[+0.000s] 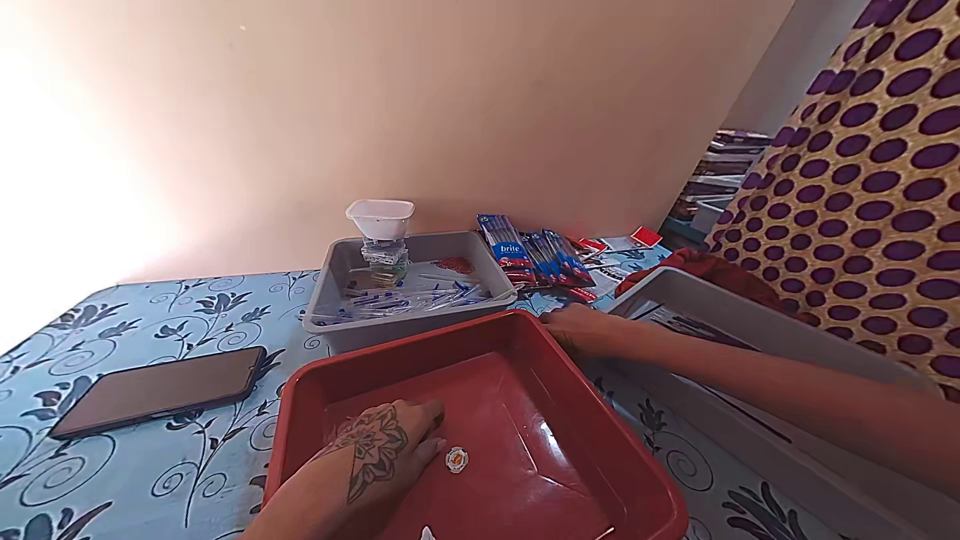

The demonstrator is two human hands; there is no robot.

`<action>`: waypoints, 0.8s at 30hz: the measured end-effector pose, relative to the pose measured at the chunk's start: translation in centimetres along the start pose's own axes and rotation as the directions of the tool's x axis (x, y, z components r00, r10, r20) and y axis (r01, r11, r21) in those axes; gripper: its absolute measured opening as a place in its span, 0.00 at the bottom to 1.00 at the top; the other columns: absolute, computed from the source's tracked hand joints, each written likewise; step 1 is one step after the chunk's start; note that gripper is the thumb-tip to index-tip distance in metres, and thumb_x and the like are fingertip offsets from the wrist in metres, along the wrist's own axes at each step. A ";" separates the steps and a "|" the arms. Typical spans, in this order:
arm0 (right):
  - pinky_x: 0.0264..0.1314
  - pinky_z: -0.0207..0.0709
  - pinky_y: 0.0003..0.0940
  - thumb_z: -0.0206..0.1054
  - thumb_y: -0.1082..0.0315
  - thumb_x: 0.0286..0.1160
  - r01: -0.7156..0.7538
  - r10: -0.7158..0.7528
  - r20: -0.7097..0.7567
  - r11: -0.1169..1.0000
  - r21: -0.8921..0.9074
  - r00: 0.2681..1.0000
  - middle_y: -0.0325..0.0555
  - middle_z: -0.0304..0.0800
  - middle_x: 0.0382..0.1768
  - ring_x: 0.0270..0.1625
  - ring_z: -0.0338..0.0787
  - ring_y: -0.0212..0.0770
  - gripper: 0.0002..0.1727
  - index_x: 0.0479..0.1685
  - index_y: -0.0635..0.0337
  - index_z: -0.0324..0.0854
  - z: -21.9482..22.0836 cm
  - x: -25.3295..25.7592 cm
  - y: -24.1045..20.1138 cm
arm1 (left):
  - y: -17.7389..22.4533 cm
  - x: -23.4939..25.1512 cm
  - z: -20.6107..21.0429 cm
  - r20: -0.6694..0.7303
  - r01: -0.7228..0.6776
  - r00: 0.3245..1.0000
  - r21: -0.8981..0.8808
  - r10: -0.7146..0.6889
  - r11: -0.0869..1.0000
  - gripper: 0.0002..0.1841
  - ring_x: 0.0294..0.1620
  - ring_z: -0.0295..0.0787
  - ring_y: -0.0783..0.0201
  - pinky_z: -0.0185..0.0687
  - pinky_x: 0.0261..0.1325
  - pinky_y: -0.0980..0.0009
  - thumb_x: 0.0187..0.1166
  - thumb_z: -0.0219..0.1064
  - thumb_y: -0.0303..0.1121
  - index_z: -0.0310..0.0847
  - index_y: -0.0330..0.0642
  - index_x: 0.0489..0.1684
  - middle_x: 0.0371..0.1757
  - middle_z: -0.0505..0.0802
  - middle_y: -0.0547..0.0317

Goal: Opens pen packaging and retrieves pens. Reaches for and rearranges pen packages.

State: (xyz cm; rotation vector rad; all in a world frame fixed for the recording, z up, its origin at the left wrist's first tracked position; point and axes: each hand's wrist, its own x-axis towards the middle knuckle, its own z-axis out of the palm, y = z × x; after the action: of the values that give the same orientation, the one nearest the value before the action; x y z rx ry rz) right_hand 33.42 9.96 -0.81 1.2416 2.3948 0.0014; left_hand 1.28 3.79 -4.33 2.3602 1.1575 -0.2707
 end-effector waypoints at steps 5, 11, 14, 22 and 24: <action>0.49 0.81 0.61 0.66 0.78 0.75 -0.085 0.077 -0.214 0.996 -0.029 0.974 0.62 0.90 0.44 0.48 0.92 0.64 0.18 0.64 0.67 0.82 -0.3 -2.0 1.0 | -0.1 -0.1 0.2 -0.008 0.000 1.000 -0.003 0.000 1.000 0.20 0.48 0.90 0.44 0.81 0.54 0.44 0.91 0.56 0.45 0.77 0.41 0.69 0.46 0.91 0.43; 0.46 0.82 0.57 0.62 0.79 0.79 -0.124 0.293 -0.683 0.950 0.286 0.669 0.60 0.91 0.38 0.39 0.91 0.55 0.11 0.54 0.69 0.86 -6.1 -7.6 3.6 | 0.8 -0.8 -0.5 0.001 0.025 1.000 -0.011 -0.025 1.000 0.21 0.51 0.89 0.39 0.78 0.57 0.40 0.92 0.56 0.43 0.77 0.38 0.72 0.47 0.91 0.39; 0.43 0.81 0.45 0.60 0.74 0.83 -0.173 0.409 -0.806 0.912 0.371 0.428 0.59 0.91 0.37 0.36 0.89 0.46 0.11 0.55 0.70 0.84 -7.9 -7.3 5.8 | 0.3 -0.7 -0.2 -0.022 -0.016 1.000 -0.038 0.016 0.999 0.21 0.48 0.89 0.38 0.77 0.55 0.39 0.91 0.55 0.42 0.77 0.37 0.71 0.46 0.91 0.37; 0.63 0.83 0.56 0.59 0.80 0.79 0.048 0.224 -0.841 0.958 0.283 0.492 0.70 0.91 0.51 0.55 0.92 0.64 0.10 0.48 0.80 0.82 0.3 1.3 14.6 | -0.5 -0.6 0.2 -0.036 -0.034 0.999 -0.069 0.032 0.997 0.19 0.44 0.90 0.40 0.80 0.49 0.40 0.90 0.57 0.41 0.78 0.37 0.67 0.43 0.91 0.39; 0.66 0.79 0.61 0.59 0.86 0.74 0.106 0.115 -0.689 0.957 0.270 0.716 0.72 0.89 0.53 0.58 0.90 0.68 0.07 0.44 0.81 0.82 2.3 2.5 15.4 | 0.0 -0.8 -0.3 -0.009 -0.004 1.000 -0.084 0.003 0.996 0.20 0.47 0.89 0.37 0.78 0.53 0.37 0.90 0.57 0.41 0.77 0.36 0.70 0.47 0.90 0.36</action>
State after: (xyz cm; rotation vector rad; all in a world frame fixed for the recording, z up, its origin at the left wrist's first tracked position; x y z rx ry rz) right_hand 45.00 20.62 -0.82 1.5976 3.1388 0.1559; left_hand 0.77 3.37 -3.79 2.2923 1.1466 -0.2064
